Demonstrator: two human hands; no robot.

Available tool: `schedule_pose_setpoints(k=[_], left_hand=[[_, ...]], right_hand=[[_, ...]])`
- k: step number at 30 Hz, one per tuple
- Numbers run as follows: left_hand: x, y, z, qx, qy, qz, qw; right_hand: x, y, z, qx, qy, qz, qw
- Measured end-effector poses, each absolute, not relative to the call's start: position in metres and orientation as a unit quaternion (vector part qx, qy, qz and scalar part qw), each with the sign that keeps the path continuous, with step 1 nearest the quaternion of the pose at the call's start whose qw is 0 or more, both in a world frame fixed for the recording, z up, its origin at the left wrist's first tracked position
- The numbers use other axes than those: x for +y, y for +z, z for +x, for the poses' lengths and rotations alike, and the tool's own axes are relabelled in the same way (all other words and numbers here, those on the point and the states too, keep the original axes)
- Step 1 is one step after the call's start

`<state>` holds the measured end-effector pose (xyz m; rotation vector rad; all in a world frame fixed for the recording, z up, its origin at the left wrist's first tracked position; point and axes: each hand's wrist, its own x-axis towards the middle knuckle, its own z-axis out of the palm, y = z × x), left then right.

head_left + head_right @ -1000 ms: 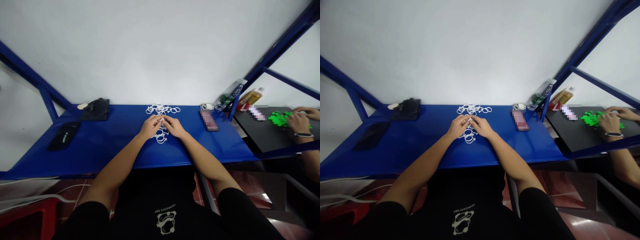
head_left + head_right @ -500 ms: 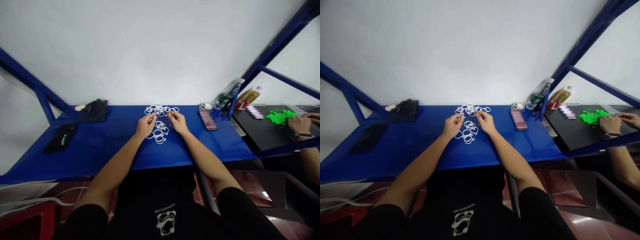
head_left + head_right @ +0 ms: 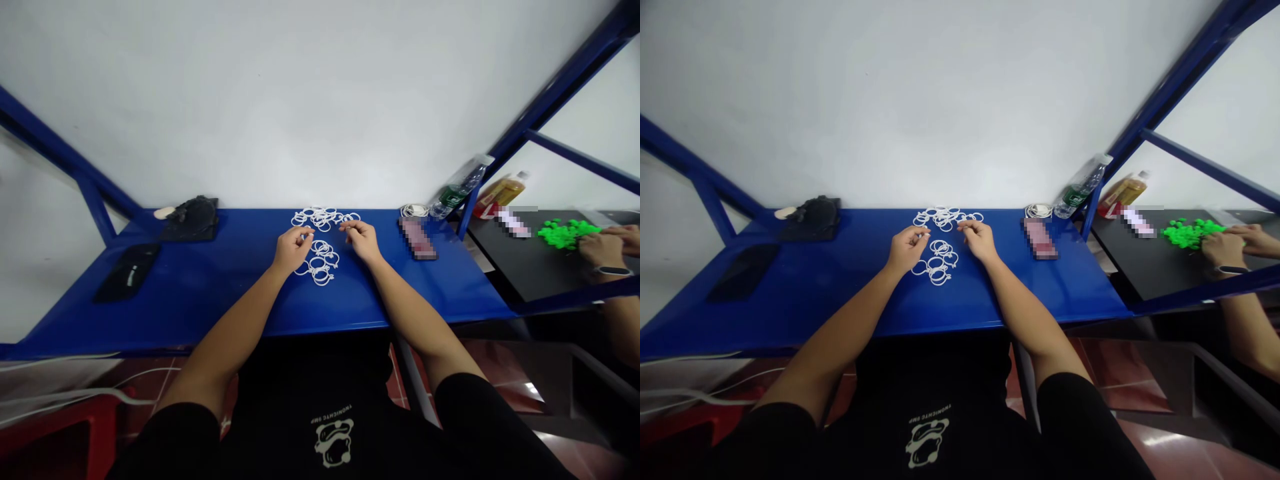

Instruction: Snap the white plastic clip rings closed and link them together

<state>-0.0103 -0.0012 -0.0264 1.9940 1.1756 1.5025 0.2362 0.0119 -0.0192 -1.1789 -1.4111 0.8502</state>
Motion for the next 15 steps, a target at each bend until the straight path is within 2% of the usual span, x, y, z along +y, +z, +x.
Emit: schedule_pose_setpoints(k=[7,15], left_hand=[[-0.0026,-0.0267,-0.0078,0.392,0.514,0.733,0.212],[-0.0013,-0.024,-0.009,0.413,0.52,0.726,0.181]], right_hand=[[0.0148,-0.0258,0.2328,-0.638,0.366,-0.461,0.496],[0.0153,-0.0241,0.2413,-0.688,0.302,-0.483,0.45]])
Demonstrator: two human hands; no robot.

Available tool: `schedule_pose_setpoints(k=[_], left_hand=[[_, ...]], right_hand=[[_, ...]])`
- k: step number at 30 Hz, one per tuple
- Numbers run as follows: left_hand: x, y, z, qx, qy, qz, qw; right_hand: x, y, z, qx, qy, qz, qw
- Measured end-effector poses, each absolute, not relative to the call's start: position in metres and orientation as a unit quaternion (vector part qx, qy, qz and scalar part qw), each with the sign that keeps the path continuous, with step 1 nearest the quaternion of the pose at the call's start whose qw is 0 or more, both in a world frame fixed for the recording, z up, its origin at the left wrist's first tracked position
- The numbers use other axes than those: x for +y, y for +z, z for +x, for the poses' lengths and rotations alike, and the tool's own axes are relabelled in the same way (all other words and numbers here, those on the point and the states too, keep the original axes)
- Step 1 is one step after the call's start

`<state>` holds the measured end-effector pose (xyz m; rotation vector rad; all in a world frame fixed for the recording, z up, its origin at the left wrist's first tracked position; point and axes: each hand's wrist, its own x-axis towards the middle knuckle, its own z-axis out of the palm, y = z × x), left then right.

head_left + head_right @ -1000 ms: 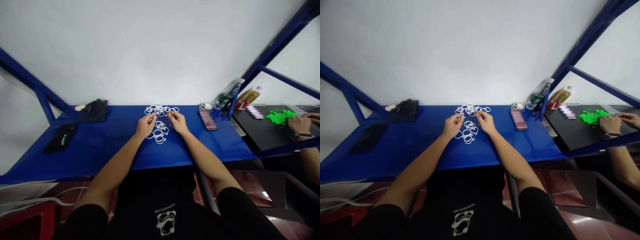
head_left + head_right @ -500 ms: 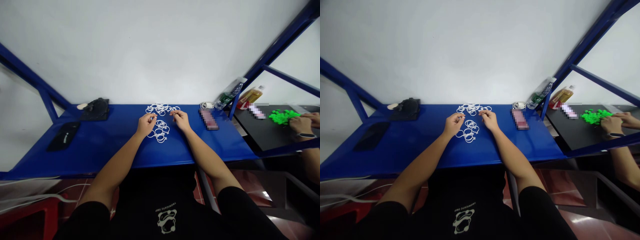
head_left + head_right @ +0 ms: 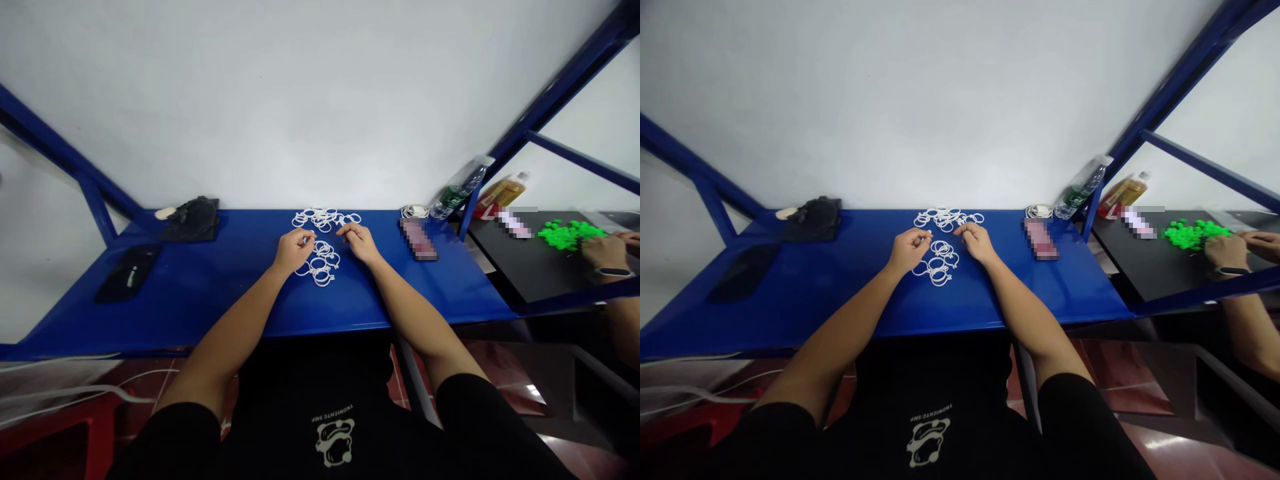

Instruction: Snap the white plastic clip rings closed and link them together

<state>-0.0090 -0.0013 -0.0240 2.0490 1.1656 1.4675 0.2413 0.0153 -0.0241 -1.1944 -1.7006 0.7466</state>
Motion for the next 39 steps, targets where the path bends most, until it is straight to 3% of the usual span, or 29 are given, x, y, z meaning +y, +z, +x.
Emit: schedule_pose_setpoints(k=[18,22,27,31,39], left_hand=[[0.0,-0.023,-0.011,0.39,0.459,0.781,0.166],[-0.002,-0.024,-0.011,0.388,0.454,0.785,0.164],[0.003,-0.03,-0.013,0.444,0.464,0.746,0.175],[0.008,-0.035,-0.011,0.449,0.406,0.782,0.148],[0.004,-0.032,-0.003,0.417,0.266,0.852,0.17]], right_hand=[[-0.009,-0.017,0.224,-0.805,0.252,-0.418,0.336],[-0.008,-0.014,0.227,-0.832,0.185,-0.412,0.322],[0.013,-0.016,0.25,-0.8,0.071,-0.497,0.327],[0.027,-0.023,0.265,-0.742,0.048,-0.628,0.23],[0.022,-0.021,0.252,-0.76,0.054,-0.625,0.166]])
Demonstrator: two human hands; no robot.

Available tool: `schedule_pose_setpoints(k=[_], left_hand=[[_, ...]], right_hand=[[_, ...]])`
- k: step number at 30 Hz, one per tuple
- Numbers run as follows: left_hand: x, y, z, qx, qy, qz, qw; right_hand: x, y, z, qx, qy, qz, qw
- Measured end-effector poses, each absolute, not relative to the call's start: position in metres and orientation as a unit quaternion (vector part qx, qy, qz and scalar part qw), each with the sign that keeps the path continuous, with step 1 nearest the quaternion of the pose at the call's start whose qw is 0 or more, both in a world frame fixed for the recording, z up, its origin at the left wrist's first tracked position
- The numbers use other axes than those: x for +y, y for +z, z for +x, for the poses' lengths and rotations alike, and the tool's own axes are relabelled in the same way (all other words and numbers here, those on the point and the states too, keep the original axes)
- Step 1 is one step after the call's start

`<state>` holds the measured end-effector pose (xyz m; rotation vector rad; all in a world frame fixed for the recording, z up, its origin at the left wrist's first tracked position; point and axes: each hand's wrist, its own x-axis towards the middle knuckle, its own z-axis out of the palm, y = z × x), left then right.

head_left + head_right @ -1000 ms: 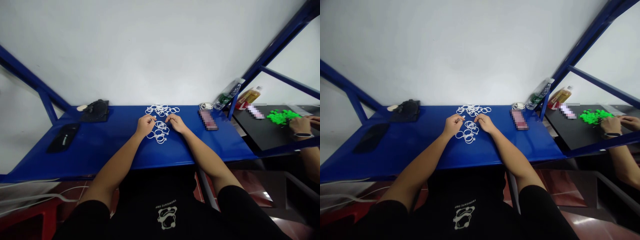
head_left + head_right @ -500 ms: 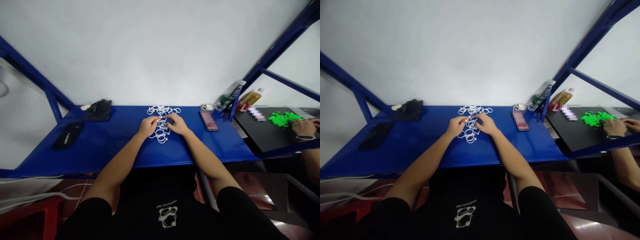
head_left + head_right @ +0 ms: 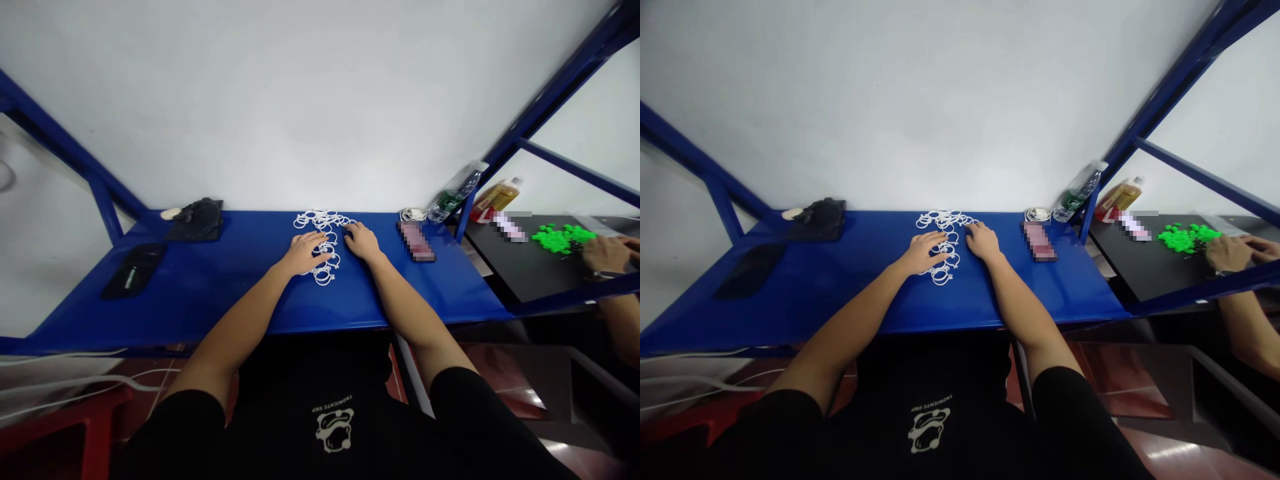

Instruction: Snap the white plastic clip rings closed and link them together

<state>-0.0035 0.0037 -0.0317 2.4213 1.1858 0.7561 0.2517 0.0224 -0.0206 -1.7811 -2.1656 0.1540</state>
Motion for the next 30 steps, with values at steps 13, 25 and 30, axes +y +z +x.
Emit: schedule_pose_setpoints(k=[13,25,30], left_hand=[[-0.008,-0.017,-0.002,0.359,0.197,0.892,0.191],[-0.008,-0.019,-0.003,0.355,0.246,0.875,0.218],[-0.006,-0.027,-0.004,0.367,0.237,0.876,0.206]], right_hand=[[0.014,-0.001,0.247,-0.729,0.047,-0.68,0.067],[-0.003,0.002,0.241,-0.748,0.078,-0.624,0.215],[0.0,0.001,0.248,-0.812,0.13,-0.524,0.221]])
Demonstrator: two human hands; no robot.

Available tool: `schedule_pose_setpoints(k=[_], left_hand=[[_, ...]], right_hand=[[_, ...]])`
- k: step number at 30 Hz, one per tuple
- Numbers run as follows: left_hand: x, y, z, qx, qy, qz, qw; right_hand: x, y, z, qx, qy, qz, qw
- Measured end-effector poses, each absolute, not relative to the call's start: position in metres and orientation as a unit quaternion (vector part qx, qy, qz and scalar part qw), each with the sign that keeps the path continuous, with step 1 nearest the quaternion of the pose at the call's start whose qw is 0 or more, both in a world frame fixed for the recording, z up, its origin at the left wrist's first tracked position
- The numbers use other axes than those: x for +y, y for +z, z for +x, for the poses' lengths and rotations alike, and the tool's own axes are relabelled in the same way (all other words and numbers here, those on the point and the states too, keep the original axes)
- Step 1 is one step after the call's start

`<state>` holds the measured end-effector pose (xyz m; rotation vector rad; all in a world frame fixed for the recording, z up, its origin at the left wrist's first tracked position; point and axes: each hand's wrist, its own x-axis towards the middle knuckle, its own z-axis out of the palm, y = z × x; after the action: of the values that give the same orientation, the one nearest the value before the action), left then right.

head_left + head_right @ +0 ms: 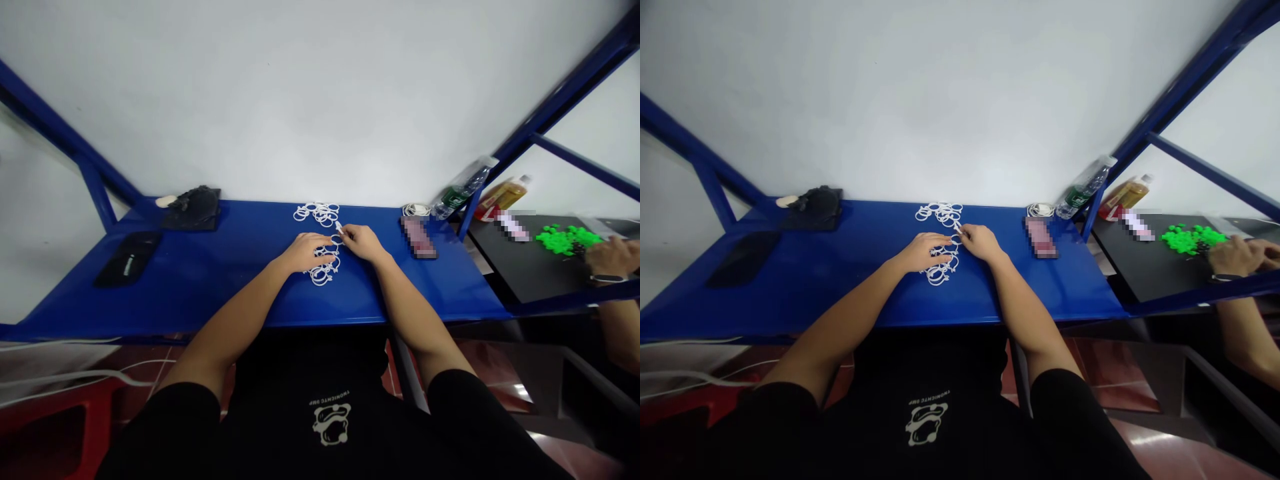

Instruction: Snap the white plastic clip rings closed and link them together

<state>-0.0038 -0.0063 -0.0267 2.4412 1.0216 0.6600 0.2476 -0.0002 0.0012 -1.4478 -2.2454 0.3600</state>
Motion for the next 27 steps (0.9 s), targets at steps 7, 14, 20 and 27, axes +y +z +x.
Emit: schedule_pose_setpoints(k=[7,14,20,27], left_hand=[[-0.001,-0.031,-0.005,0.37,0.329,0.852,0.173],[-0.004,-0.028,-0.006,0.35,0.424,0.822,0.146],[-0.005,-0.026,-0.008,0.382,0.493,0.769,0.139],[-0.003,-0.026,-0.011,0.427,0.486,0.74,0.183]], right_hand=[[-0.002,0.001,0.253,-0.817,0.121,-0.486,0.287],[-0.021,-0.005,0.22,-0.862,0.103,-0.411,0.277],[-0.019,-0.006,0.225,-0.801,0.161,-0.455,0.355],[-0.011,-0.01,0.226,-0.718,0.294,-0.47,0.42]])
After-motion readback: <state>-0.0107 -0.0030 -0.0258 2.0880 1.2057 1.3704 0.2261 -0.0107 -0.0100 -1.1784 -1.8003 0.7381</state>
